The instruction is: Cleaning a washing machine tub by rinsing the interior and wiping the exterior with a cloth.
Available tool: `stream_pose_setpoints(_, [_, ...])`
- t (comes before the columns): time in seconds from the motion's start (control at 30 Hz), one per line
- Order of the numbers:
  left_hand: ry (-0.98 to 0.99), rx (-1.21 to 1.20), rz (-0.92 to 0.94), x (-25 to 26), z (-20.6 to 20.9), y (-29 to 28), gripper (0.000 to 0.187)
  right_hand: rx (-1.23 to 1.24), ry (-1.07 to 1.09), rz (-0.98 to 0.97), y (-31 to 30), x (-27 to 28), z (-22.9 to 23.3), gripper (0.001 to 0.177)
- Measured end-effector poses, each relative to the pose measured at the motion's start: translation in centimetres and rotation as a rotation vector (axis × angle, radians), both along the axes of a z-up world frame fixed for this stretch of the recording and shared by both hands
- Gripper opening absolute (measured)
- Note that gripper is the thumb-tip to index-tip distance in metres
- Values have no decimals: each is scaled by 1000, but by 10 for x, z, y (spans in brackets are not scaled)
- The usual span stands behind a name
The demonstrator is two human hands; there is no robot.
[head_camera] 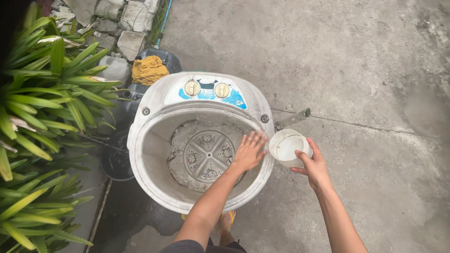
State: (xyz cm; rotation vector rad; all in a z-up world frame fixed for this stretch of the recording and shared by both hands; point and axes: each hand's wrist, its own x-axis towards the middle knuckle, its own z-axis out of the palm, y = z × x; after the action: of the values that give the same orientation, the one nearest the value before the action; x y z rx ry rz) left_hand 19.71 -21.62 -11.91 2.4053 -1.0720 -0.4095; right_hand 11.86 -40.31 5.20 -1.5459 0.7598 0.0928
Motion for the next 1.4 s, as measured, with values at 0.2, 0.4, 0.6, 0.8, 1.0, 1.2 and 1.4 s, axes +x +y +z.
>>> stream_pose_setpoints(0.2, [184, -332, 246, -39, -38, -21, 69, -277, 90, 232, 17, -43, 2, 80])
stream_pose_setpoints(0.4, [378, -182, 252, -94, 32, 25, 72, -646, 240, 359, 50, -94, 3, 83])
stream_pose_setpoints(0.6, [191, -9, 155, -141, 1, 103, 37, -856, 67, 592, 142, -125, 22, 88])
stream_pose_setpoints(0.8, [-85, 30, 124, -161, 12, 232, 43, -941, -122, 726, 252, -132, 31, 88])
stream_pose_setpoints(1.0, [-387, 54, 602, -116, -9, 328, 38, -892, -352, 743, 335, -96, 39, 89])
stream_pose_setpoints(1.2, [-73, 159, 389, -113, 27, 338, 41, -876, -387, 808, 363, -60, 21, 87])
stream_pose_setpoints(1.4, [-34, -645, 1297, -64, -16, 396, 73, -666, -531, 555, 362, -44, -52, 82])
